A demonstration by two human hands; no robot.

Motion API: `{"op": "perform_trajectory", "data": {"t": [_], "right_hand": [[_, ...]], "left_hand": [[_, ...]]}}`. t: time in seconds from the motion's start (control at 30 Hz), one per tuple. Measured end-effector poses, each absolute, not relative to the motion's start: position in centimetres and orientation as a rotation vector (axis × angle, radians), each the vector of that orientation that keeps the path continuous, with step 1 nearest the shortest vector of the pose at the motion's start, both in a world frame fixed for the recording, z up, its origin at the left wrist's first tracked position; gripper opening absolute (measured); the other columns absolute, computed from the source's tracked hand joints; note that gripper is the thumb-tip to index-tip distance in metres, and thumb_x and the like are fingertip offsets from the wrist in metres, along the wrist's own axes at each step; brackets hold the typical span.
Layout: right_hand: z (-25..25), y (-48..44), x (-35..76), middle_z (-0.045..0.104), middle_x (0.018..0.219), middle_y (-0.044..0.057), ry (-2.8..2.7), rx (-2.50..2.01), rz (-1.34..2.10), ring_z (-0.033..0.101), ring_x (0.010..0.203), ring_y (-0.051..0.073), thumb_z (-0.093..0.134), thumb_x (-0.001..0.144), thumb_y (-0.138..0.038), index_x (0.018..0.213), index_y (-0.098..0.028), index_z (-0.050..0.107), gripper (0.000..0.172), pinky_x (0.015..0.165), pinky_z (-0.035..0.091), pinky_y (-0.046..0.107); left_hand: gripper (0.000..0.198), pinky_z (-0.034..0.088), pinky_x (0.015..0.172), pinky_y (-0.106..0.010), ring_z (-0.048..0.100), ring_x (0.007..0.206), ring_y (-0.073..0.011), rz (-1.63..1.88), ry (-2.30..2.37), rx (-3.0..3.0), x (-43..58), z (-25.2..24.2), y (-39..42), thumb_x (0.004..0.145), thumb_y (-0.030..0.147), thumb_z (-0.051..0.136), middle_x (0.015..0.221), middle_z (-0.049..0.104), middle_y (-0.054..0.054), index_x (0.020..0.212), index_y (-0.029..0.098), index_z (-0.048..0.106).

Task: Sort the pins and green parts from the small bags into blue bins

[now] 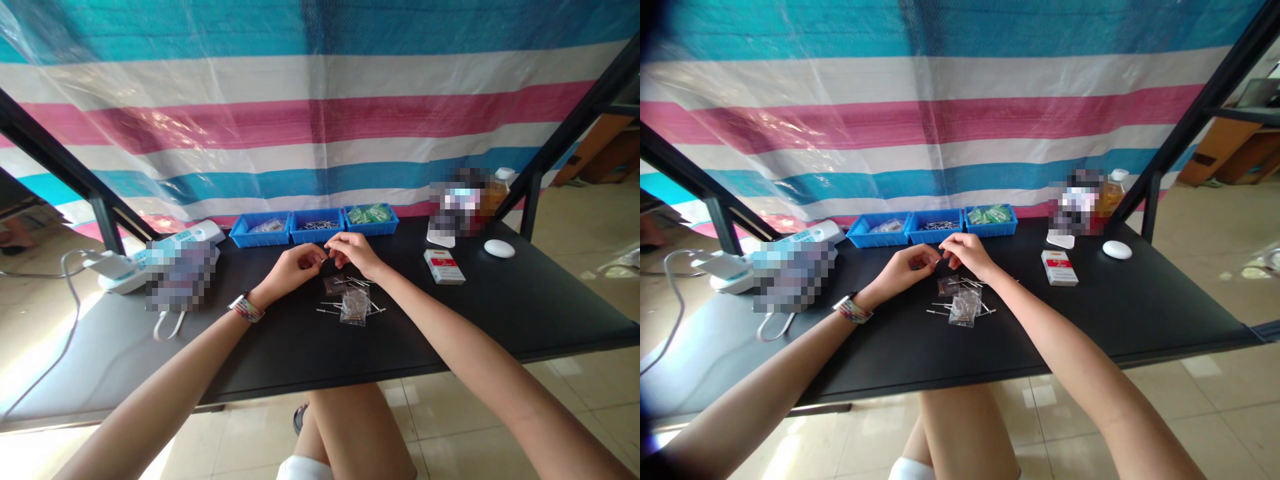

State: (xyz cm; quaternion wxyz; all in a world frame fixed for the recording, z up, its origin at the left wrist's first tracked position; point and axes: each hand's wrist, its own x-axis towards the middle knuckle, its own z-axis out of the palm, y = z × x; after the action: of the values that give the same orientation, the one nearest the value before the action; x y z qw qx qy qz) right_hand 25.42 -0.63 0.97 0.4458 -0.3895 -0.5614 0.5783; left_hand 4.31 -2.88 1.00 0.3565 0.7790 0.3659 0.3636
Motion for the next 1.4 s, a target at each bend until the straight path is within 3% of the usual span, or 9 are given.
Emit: {"op": "perform_trajectory", "data": {"t": [0.13,0.43,0.63,0.77,0.87,1.13,1.4], "right_hand": [[1.0,-0.8,25.4,0.067,0.064,0.000,-1.516,-0.892,1.423,0.062,0.048,0.011,0.082,0.079,-0.051,0.077,-0.016,0.067,0.038,0.045,0.052,0.021],[0.9,-1.0,25.2,0.075,0.078,0.003,-1.443,-0.825,1.491,0.074,0.062,0.016,0.087,0.073,-0.036,0.087,-0.016,0.068,0.032,0.059,0.064,0.028],[0.2,-1.0,24.5,0.071,0.072,0.000,-1.406,-0.789,1.353,0.073,0.064,0.016,0.085,0.072,-0.031,0.081,-0.016,0.069,0.024,0.060,0.063,0.027],[0.3,-1.3,24.4,0.069,0.066,-0.001,-1.460,-0.799,1.235,0.070,0.061,0.014,0.082,0.072,-0.027,0.079,-0.017,0.070,0.017,0.054,0.059,0.023],[0.6,-1.6,24.5,0.068,0.064,-0.001,-1.482,-0.814,1.219,0.069,0.060,0.015,0.081,0.073,-0.029,0.080,-0.017,0.071,0.016,0.051,0.057,0.023],[0.7,-1.6,24.5,0.066,0.078,-0.002,-1.407,-0.828,1.290,0.068,0.059,0.013,0.083,0.071,-0.031,0.085,-0.018,0.068,0.024,0.046,0.057,0.022],[0.8,-1.6,24.8,0.064,0.076,-0.003,-1.300,-0.835,1.417,0.066,0.058,0.012,0.080,0.074,-0.030,0.085,-0.019,0.064,0.022,0.049,0.061,0.025]], "left_hand": [[0.027,0.053,0.071,-0.028,0.068,0.077,-0.0161,1.059,0.908,1.807,4.2,1.1,-2.4,0.082,0.029,0.079,0.087,0.073,-0.004,0.106,0.017,0.073],[0.037,0.058,0.086,-0.035,0.072,0.087,-0.0198,1.174,0.906,1.623,4.2,1.3,-2.1,0.075,0.042,0.091,0.093,0.076,-0.006,0.095,0.017,0.073],[0.036,0.052,0.074,-0.029,0.067,0.078,-0.0169,1.250,1.006,1.665,4.1,1.4,-2.2,0.081,0.048,0.086,0.084,0.072,-0.003,0.092,0.017,0.071],[0.048,0.043,0.063,-0.028,0.057,0.063,-0.0145,1.153,1.078,1.738,3.8,1.5,-2.2,0.096,0.059,0.065,0.068,0.065,-0.003,0.073,0.017,0.067],[0.051,0.041,0.062,-0.028,0.055,0.062,-0.0145,1.107,1.084,1.785,3.7,1.5,-2.2,0.096,0.059,0.063,0.064,0.063,-0.003,0.066,0.017,0.065],[0.041,0.041,0.061,-0.026,0.055,0.064,-0.0140,1.142,1.075,1.694,4.0,1.6,-2.4,0.089,0.055,0.074,0.069,0.063,-0.001,0.076,0.018,0.064],[0.034,0.042,0.061,-0.026,0.057,0.069,-0.0148,1.191,1.009,1.682,4.1,1.8,-2.6,0.083,0.047,0.083,0.075,0.064,-0.001,0.088,0.017,0.068]]}}
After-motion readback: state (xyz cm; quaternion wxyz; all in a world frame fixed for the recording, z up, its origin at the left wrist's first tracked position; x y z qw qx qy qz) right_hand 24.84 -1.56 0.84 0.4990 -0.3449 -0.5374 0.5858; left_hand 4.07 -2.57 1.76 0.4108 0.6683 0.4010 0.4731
